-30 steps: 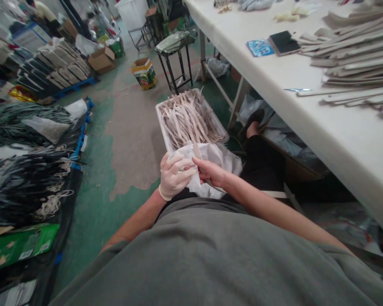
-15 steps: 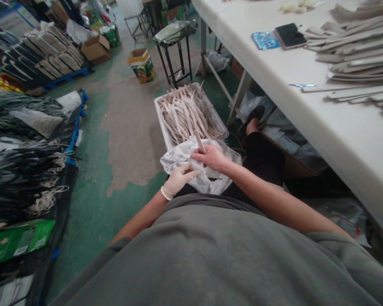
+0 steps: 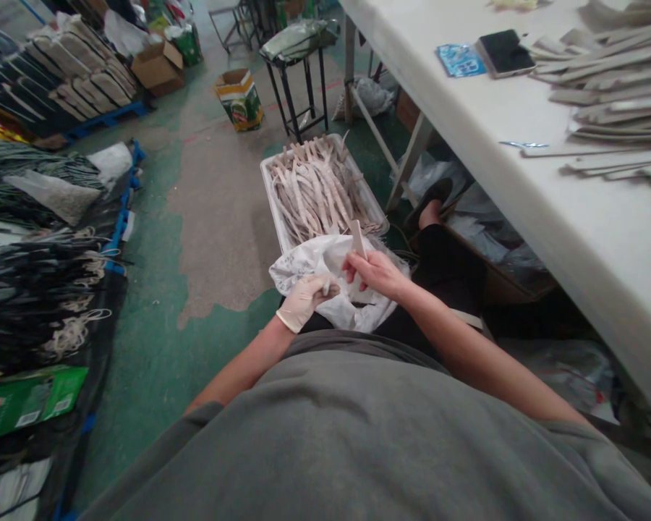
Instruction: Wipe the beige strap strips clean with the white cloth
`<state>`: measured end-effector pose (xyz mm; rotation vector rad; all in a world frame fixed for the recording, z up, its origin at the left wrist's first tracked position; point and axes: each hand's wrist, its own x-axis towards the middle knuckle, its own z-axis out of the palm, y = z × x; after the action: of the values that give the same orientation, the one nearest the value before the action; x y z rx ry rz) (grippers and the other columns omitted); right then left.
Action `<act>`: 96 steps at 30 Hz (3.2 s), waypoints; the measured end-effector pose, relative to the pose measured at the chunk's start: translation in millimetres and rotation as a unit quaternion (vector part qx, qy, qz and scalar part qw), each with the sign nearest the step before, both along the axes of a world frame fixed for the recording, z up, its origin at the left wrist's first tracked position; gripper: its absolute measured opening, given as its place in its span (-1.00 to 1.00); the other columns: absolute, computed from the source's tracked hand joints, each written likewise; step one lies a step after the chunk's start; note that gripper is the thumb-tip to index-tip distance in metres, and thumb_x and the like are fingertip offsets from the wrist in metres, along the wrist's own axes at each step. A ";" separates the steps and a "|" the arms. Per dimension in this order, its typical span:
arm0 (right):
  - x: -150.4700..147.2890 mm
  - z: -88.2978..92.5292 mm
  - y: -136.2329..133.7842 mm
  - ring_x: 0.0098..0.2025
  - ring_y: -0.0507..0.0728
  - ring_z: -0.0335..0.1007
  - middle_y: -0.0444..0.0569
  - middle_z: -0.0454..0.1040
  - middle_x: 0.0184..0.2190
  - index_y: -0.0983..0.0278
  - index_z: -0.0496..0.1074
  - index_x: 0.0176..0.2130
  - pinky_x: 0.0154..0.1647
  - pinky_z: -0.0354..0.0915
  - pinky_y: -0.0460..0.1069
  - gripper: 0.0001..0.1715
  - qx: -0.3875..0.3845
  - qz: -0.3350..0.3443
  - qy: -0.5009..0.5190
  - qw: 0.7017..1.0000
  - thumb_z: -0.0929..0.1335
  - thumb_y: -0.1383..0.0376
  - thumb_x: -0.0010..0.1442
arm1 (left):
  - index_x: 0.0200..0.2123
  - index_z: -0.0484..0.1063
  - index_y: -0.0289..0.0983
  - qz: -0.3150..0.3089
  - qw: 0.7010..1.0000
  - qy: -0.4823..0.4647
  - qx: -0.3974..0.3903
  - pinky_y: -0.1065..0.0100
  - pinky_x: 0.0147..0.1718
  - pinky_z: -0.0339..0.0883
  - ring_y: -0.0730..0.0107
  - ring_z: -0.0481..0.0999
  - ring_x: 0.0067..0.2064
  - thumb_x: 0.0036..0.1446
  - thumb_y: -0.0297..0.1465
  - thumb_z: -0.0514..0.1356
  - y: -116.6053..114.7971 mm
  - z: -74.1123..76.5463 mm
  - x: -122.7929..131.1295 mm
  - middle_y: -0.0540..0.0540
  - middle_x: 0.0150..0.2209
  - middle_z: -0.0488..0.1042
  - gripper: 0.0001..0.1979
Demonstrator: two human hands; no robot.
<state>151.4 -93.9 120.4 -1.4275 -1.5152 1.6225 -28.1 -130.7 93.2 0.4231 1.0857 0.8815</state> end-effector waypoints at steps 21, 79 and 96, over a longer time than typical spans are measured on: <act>-13.1 -30.6 -53.1 -0.63 0.00 0.33 -0.11 0.51 -0.59 0.29 0.46 -0.41 -0.65 0.28 -0.16 -0.58 -0.086 0.116 0.022 0.989 0.26 0.08 0.32 | -0.36 0.47 -0.30 0.134 0.990 -0.035 -0.035 0.33 -0.13 0.44 0.38 0.60 -0.31 0.03 -0.31 0.44 25.9 -5.4 17.9 -0.06 -0.36 0.59 -0.75; -25.5 60.2 -0.5 -0.64 0.06 0.31 -0.08 0.59 -0.45 0.26 0.34 0.25 -0.60 0.29 -0.04 -0.31 0.157 0.151 -0.186 0.958 0.35 0.02 0.24 | -0.33 0.55 -0.30 0.286 0.933 -0.215 -0.026 0.35 -0.11 0.31 0.38 0.54 -0.22 -0.11 -0.26 0.52 -13.4 12.3 -9.2 -0.10 -0.25 0.61 -0.67; -31.9 54.0 0.5 -0.59 0.06 0.41 -0.10 0.59 -0.44 0.25 0.42 0.17 -0.49 0.37 -0.02 -0.47 0.223 0.172 -0.160 0.946 0.37 0.12 0.27 | -0.29 0.55 -0.33 0.221 0.950 -0.219 0.022 0.26 -0.07 0.35 0.31 0.55 -0.22 -0.11 -0.21 0.51 -10.4 15.4 -7.0 -0.11 -0.29 0.59 -0.61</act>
<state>119.5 -93.4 174.4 -1.2569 -2.2540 1.1379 -35.2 -141.1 108.6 0.0056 0.7557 1.3243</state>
